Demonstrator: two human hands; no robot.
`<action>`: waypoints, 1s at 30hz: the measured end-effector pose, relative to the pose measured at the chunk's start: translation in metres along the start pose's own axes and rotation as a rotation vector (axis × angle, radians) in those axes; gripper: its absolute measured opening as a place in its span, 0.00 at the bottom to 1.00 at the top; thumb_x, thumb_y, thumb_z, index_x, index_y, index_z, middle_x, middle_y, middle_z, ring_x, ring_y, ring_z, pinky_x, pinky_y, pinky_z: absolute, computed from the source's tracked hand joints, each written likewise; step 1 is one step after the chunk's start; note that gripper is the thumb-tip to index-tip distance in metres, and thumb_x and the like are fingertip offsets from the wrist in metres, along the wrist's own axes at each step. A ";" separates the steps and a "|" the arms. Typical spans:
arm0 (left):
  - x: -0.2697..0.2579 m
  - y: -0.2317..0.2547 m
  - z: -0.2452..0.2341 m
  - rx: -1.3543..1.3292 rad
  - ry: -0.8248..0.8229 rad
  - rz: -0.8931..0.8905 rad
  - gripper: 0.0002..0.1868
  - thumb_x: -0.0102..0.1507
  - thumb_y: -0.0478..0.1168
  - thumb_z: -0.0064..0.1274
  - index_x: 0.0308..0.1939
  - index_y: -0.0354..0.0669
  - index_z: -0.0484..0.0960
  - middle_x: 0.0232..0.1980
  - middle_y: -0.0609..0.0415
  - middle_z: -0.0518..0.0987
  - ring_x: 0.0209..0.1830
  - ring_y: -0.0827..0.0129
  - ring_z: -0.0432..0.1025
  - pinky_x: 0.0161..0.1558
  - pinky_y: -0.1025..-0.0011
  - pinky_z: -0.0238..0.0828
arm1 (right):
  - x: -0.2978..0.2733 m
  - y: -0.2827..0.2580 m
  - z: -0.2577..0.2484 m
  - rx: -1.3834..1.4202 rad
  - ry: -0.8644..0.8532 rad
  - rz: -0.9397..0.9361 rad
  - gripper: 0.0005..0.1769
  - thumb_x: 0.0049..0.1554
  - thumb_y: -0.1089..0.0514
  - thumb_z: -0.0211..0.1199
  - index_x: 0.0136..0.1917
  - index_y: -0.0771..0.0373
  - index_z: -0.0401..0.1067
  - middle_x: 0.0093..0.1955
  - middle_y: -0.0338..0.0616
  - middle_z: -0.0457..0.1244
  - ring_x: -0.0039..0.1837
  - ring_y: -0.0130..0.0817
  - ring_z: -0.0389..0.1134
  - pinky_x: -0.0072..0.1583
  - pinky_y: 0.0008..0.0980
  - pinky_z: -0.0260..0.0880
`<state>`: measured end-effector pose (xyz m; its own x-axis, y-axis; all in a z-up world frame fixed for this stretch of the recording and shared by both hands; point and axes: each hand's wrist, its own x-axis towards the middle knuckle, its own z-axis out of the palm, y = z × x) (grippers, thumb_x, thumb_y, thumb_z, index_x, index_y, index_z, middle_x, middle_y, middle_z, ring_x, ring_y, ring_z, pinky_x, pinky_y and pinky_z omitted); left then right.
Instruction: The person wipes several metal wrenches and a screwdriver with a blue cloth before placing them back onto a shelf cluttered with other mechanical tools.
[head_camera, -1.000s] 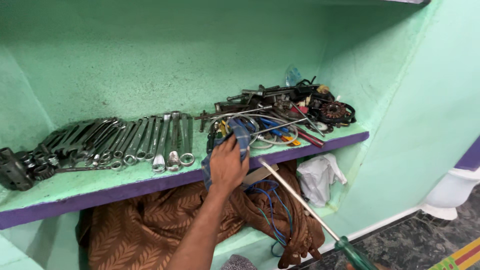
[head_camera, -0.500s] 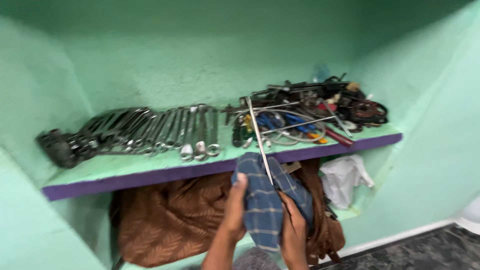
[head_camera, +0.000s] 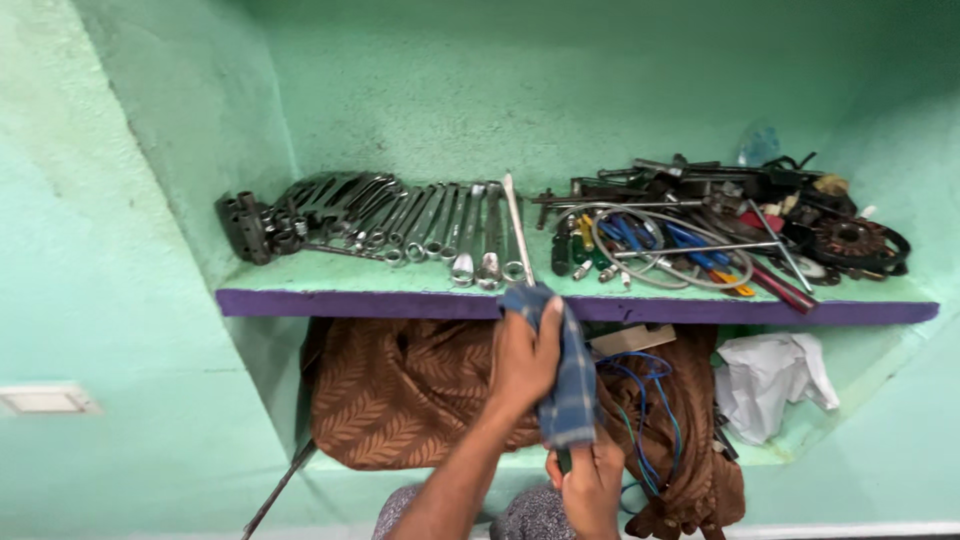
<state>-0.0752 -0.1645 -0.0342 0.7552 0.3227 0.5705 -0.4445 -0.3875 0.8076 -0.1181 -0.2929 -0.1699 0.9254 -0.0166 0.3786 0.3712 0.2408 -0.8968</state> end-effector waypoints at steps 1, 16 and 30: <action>0.014 0.004 -0.007 -0.031 0.052 0.018 0.17 0.69 0.50 0.49 0.42 0.38 0.79 0.30 0.42 0.80 0.30 0.51 0.77 0.36 0.56 0.70 | -0.002 -0.012 0.007 -0.013 0.002 0.032 0.19 0.67 0.53 0.51 0.53 0.73 0.72 0.28 0.45 0.61 0.24 0.25 0.57 0.29 0.27 0.54; 0.126 0.006 -0.089 -0.225 0.271 -0.021 0.21 0.71 0.52 0.51 0.36 0.36 0.81 0.34 0.51 0.80 0.34 0.70 0.72 0.40 0.62 0.73 | -0.029 -0.032 -0.014 -0.110 -0.104 0.294 0.31 0.57 0.54 0.62 0.72 0.67 0.68 0.29 0.52 0.65 0.22 0.26 0.55 0.26 0.30 0.53; -0.015 -0.062 -0.067 -1.257 -0.608 -0.558 0.36 0.64 0.68 0.44 0.60 0.42 0.76 0.42 0.52 0.83 0.40 0.67 0.77 0.45 0.69 0.77 | 0.020 -0.089 0.073 0.016 0.031 -0.109 0.22 0.60 0.63 0.53 0.68 0.67 0.65 0.48 0.53 0.68 0.32 0.29 0.59 0.33 0.25 0.59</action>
<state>-0.0908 -0.0876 -0.0830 0.9012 -0.3447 0.2627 0.0856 0.7357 0.6718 -0.1379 -0.2437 -0.0662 0.8815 -0.0738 0.4664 0.4691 0.2509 -0.8468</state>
